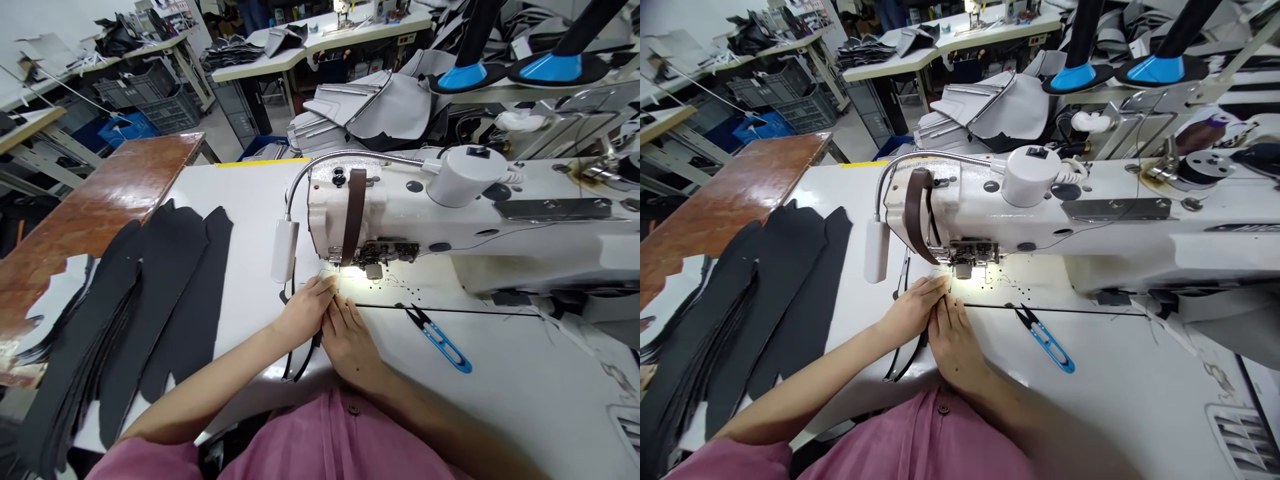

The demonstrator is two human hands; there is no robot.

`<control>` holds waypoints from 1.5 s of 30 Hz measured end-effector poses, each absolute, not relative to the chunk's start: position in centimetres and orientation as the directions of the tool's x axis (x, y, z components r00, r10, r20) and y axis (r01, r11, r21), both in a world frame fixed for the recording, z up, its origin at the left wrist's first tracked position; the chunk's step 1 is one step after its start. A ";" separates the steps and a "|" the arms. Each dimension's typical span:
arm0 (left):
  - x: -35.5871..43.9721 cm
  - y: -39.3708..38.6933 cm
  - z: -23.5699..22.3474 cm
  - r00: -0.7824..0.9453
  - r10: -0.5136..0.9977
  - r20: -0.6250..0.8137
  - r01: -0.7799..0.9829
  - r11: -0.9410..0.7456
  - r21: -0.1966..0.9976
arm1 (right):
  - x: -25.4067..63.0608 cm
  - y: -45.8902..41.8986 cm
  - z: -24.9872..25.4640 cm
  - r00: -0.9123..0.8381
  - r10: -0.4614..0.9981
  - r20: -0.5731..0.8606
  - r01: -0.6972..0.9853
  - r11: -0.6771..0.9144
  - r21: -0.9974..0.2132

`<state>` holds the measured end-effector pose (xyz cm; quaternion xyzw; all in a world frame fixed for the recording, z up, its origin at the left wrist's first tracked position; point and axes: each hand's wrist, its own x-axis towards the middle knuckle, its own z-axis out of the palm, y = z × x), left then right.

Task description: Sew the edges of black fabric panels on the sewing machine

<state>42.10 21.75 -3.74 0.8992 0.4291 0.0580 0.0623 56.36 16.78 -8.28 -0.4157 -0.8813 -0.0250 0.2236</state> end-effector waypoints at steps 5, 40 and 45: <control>42.8 21.3 -4.2 0.603 0.797 -0.003 0.797 -0.603 0.034 | 56.3 16.6 -8.5 -0.570 0.707 0.417 0.736 0.666 -0.123; 42.9 24.3 -2.2 0.454 0.887 -0.081 0.855 -0.408 0.319 | 58.1 21.4 -6.9 -0.607 0.765 0.216 0.680 0.640 -0.359; 42.6 24.8 -2.7 0.481 0.875 -0.047 0.829 -0.437 0.349 | 58.2 21.4 -7.3 -0.602 0.761 0.240 0.668 0.645 -0.371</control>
